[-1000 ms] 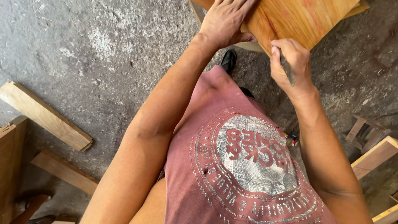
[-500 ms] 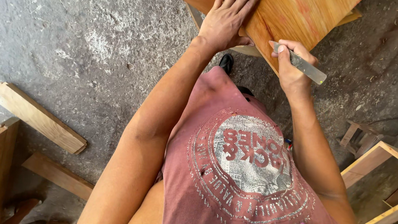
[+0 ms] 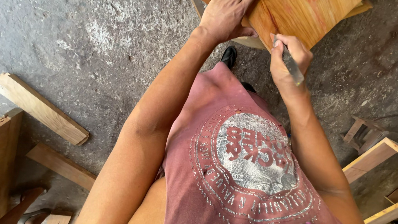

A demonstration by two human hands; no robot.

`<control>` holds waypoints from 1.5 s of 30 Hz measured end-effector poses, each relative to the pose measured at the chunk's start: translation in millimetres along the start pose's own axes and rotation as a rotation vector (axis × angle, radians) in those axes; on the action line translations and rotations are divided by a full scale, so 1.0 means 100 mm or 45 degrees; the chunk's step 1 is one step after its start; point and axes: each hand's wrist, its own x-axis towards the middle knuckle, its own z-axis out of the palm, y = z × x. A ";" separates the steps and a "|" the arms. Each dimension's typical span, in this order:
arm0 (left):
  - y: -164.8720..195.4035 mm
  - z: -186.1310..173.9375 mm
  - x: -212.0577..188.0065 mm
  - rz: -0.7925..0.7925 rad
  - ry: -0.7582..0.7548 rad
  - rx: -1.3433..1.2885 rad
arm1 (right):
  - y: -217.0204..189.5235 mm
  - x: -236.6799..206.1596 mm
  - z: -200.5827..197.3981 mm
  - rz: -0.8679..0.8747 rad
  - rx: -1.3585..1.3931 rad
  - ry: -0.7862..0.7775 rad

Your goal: The person holds an open can of dark wood stain in one hand and uses a small brush to spread stain across a wooden board resting on the workbench, brushing the surface and edges, repositioning the board, and continuing to coat the wood.

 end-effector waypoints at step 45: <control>0.44 -0.27 0.11 -0.294 -0.232 0.438 | 1.02 0.27 -0.47 -0.567 0.567 -0.315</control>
